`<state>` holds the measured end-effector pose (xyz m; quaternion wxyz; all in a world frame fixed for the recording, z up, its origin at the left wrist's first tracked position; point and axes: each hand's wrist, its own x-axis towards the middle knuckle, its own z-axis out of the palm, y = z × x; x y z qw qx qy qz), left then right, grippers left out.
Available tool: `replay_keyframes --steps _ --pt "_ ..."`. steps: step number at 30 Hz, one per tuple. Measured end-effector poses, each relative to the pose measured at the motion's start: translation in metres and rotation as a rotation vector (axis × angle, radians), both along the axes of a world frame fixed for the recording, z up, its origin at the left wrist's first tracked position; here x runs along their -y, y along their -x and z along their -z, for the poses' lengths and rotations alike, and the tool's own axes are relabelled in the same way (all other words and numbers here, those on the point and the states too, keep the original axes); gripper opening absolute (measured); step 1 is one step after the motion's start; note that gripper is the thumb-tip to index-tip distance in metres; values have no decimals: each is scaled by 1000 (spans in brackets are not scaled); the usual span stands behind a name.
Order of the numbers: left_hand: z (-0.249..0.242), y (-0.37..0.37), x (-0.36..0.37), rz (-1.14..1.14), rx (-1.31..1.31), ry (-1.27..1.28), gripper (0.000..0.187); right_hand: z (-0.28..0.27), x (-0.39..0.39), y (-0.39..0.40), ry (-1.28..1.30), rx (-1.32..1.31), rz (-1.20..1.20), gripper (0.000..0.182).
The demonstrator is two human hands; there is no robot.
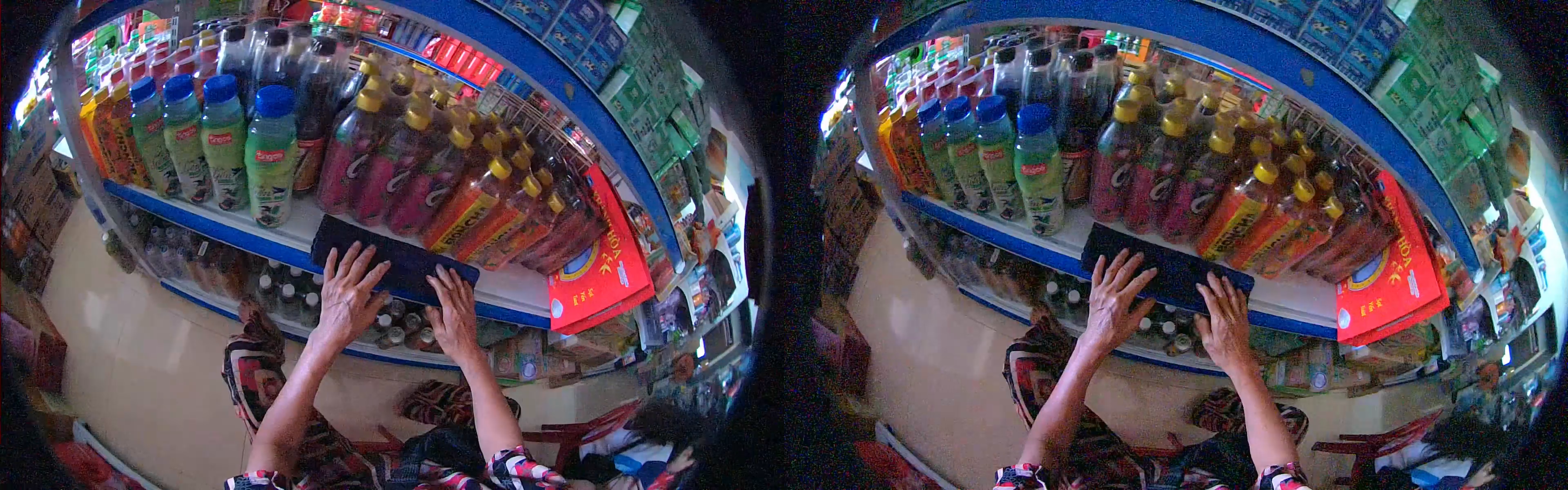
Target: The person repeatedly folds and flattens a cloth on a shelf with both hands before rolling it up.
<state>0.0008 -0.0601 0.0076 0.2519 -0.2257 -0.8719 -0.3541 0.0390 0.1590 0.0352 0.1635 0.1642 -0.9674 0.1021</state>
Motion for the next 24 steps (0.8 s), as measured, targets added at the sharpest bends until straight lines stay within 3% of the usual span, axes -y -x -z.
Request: replay_keyframes --steps 7,14,24 --pt "5 -5 -13 95 -35 -59 47 -5 -23 -7 1 -17 35 51" --pt "-3 -7 -4 -133 32 4 44 -6 -48 -14 31 -56 82 44" --pt "5 -19 -35 40 1 53 54 -3 -97 -27 110 -64 214 33"
